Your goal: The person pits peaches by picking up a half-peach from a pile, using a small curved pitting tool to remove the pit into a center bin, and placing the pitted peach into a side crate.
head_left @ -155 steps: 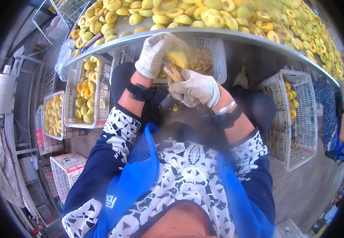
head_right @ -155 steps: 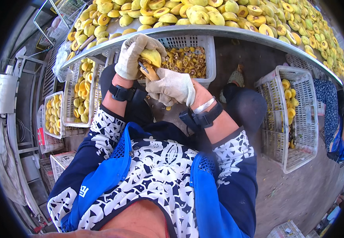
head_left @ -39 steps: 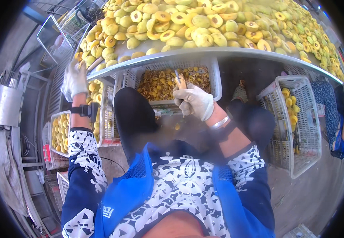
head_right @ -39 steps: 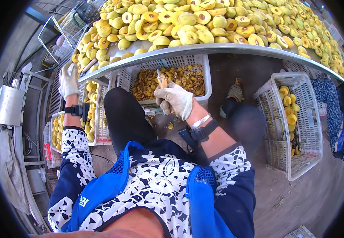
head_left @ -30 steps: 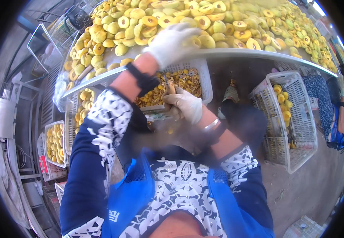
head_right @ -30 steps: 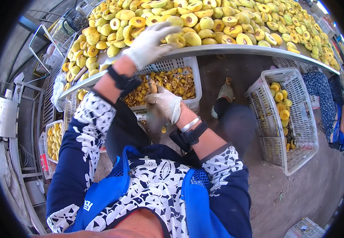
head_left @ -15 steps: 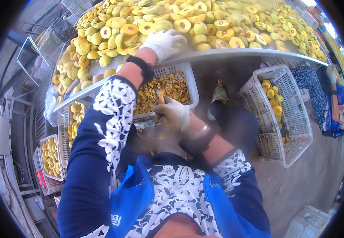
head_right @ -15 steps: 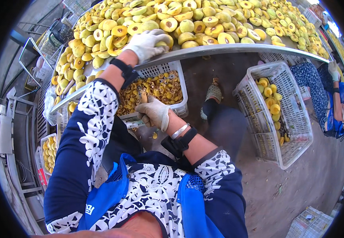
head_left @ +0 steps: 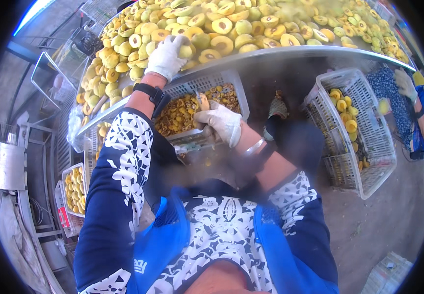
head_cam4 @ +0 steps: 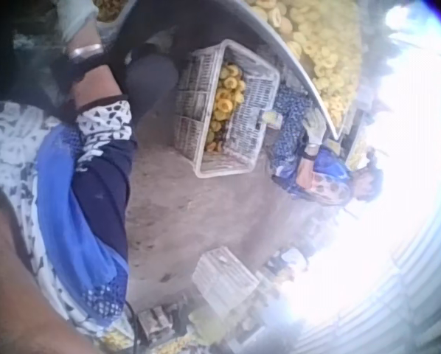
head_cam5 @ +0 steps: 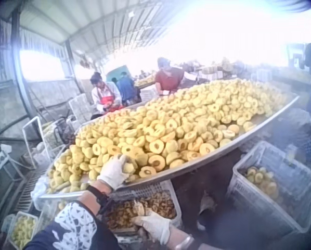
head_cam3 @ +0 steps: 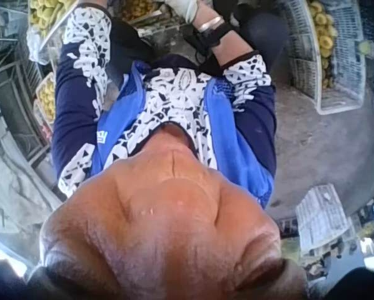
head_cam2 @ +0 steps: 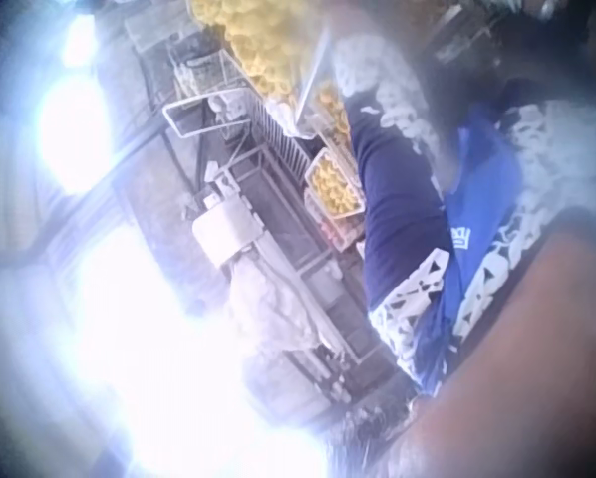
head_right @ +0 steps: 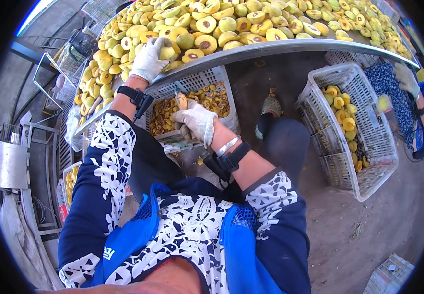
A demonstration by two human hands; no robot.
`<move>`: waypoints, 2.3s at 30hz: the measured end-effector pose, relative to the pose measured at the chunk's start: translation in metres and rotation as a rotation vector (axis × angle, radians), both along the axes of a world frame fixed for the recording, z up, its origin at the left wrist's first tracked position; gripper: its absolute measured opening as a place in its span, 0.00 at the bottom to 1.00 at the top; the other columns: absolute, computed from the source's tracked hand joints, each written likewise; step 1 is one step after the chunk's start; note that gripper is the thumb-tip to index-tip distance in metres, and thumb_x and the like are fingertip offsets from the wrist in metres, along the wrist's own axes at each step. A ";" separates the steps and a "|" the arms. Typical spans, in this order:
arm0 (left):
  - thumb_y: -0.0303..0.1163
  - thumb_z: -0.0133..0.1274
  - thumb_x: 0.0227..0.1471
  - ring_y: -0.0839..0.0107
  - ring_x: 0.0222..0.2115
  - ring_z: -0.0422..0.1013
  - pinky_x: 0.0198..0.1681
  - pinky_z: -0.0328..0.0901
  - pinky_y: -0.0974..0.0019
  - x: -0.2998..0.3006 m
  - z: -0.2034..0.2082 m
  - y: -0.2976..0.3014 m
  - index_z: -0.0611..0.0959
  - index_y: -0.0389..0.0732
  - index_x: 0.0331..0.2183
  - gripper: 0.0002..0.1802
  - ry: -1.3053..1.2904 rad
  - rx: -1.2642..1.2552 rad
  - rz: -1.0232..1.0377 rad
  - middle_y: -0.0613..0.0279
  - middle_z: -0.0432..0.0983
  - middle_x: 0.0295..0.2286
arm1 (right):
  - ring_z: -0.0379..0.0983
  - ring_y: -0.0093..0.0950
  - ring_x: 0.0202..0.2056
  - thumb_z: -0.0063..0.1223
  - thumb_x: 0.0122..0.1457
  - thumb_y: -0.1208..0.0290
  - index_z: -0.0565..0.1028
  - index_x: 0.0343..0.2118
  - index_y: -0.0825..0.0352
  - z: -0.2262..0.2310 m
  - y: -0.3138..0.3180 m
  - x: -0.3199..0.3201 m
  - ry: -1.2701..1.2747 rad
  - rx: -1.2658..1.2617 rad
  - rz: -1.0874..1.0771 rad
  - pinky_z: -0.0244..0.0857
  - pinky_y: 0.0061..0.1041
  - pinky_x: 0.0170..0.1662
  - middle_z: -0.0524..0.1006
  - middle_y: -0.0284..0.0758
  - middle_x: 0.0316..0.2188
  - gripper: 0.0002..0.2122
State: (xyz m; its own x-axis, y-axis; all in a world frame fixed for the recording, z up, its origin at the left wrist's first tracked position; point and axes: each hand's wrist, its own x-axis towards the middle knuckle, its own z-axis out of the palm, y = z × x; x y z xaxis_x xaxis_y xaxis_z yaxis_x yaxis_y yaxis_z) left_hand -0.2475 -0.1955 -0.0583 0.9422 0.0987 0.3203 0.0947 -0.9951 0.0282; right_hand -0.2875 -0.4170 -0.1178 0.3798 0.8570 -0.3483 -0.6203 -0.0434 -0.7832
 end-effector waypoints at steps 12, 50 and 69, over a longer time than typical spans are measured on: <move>0.39 0.55 0.53 0.64 0.34 0.74 0.30 0.73 0.61 -0.067 -0.017 0.036 0.71 0.43 0.44 0.19 -0.577 -1.669 0.107 0.61 0.72 0.33 | 0.63 0.19 0.12 0.50 0.55 0.73 0.63 0.39 0.64 0.010 0.010 -0.008 -0.087 0.066 -0.114 0.57 0.18 0.14 0.69 0.30 0.20 0.11; 0.51 0.40 0.61 0.75 0.35 0.69 0.39 0.66 0.71 -0.098 -0.028 -0.069 0.78 0.37 0.38 0.25 -0.526 -1.517 -0.008 0.62 0.74 0.34 | 0.69 0.54 0.38 0.46 0.55 0.68 0.68 0.40 0.73 0.021 0.024 -0.022 -1.138 -0.358 -0.036 0.64 0.43 0.40 0.73 0.57 0.32 0.14; 0.47 0.39 0.62 0.76 0.35 0.68 0.40 0.65 0.71 -0.106 -0.037 -0.070 0.78 0.35 0.39 0.23 -0.663 -1.195 -0.048 0.62 0.74 0.34 | 0.59 0.16 0.11 0.51 0.53 0.73 0.63 0.39 0.65 0.029 0.006 -0.006 0.046 0.099 0.163 0.51 0.16 0.11 0.69 0.32 0.19 0.12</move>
